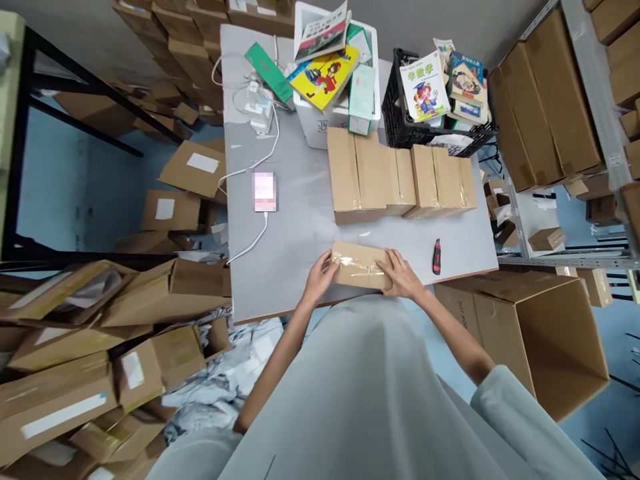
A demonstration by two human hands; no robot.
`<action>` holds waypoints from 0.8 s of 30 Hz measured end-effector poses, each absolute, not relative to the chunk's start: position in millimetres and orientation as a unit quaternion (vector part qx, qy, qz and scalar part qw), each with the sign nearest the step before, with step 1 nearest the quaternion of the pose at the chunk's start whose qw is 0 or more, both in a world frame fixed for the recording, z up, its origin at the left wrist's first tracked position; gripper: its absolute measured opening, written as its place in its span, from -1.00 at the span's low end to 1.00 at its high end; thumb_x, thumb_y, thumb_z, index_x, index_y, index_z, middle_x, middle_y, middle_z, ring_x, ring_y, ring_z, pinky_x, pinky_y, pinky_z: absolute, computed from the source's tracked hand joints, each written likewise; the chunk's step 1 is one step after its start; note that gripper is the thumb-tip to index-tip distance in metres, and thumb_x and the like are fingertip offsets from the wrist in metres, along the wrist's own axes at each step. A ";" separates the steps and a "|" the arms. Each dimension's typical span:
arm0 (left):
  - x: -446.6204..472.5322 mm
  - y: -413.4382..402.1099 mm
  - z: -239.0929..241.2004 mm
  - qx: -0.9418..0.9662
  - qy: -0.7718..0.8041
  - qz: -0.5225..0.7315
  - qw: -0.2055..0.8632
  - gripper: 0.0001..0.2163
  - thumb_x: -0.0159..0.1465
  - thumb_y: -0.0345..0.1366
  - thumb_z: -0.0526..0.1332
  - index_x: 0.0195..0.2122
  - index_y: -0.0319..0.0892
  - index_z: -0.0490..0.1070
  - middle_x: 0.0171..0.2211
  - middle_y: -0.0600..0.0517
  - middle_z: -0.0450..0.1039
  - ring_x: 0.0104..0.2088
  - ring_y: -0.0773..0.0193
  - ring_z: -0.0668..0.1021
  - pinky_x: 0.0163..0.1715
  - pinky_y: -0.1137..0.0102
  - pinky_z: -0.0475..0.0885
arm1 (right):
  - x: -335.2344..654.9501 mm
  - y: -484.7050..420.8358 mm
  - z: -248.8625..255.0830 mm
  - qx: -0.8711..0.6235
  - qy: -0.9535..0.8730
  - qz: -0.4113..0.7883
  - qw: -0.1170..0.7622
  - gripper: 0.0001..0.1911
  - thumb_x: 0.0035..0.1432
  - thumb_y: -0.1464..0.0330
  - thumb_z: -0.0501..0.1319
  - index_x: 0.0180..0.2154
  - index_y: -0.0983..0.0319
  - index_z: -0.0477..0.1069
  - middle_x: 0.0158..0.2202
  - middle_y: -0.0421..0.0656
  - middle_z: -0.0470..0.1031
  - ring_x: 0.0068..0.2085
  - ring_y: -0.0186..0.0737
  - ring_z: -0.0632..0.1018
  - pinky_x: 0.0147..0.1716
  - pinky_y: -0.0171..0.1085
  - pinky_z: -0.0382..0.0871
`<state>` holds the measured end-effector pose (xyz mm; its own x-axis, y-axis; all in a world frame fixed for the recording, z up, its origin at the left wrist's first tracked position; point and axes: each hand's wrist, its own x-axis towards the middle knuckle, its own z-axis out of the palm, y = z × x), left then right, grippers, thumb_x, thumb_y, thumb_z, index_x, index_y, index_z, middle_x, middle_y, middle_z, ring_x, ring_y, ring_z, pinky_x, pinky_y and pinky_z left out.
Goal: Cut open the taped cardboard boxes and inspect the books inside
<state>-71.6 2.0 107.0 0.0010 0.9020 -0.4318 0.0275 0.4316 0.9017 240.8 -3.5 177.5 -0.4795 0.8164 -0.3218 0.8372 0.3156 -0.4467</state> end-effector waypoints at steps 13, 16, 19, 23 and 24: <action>-75.3 -41.9 72.5 0.407 0.571 0.337 0.628 0.02 0.23 -0.04 0.56 0.63 -0.04 0.10 0.61 -0.21 0.19 0.57 -0.19 0.32 0.48 -0.03 0.39 | 225.2 -46.2 123.8 0.734 0.552 -0.360 -0.160 0.34 0.18 -0.03 0.52 0.64 0.33 -0.18 0.61 0.34 0.10 0.59 0.29 0.27 0.49 0.26 0.32; -80.5 -43.9 72.2 0.431 0.568 0.328 0.620 0.06 0.19 -0.08 0.57 0.65 -0.02 0.07 0.60 -0.18 0.21 0.55 -0.17 0.34 0.48 -0.02 0.38 | 214.6 -64.7 121.7 0.721 0.497 -0.426 -0.228 0.05 0.29 -0.07 0.40 0.55 0.30 0.08 0.38 0.20 0.53 0.35 0.14 0.60 0.39 0.15 0.48; -92.2 -44.6 78.8 0.461 0.580 0.326 0.587 -0.10 0.26 -0.05 0.50 0.58 -0.07 0.24 0.48 -0.17 0.42 0.44 -0.11 0.49 0.45 0.01 0.42 | 213.3 -68.5 133.2 0.727 0.481 -0.402 -0.280 -0.02 0.30 -0.11 0.37 0.50 0.27 0.19 0.30 0.16 0.61 0.26 0.12 0.66 0.31 0.09 0.56; -104.1 -44.7 92.1 0.496 0.594 0.349 0.528 -0.32 0.36 0.04 0.40 0.44 -0.13 0.46 0.39 -0.16 0.52 0.35 -0.06 0.57 0.43 0.03 0.44 | 223.9 -49.1 154.8 0.747 0.480 -0.344 -0.304 -0.26 0.39 -0.20 0.24 0.28 0.22 0.49 0.15 0.11 0.72 0.15 0.09 0.70 0.21 0.05 0.62; -104.7 -44.8 93.7 0.495 0.596 0.353 0.525 -0.34 0.38 0.08 0.38 0.42 -0.14 0.48 0.38 -0.17 0.52 0.35 -0.06 0.56 0.42 0.04 0.45 | 226.3 -41.2 157.2 0.750 0.482 -0.337 -0.302 -0.30 0.41 -0.21 0.21 0.18 0.22 0.56 0.10 0.10 0.74 0.12 0.09 0.71 0.18 0.04 0.63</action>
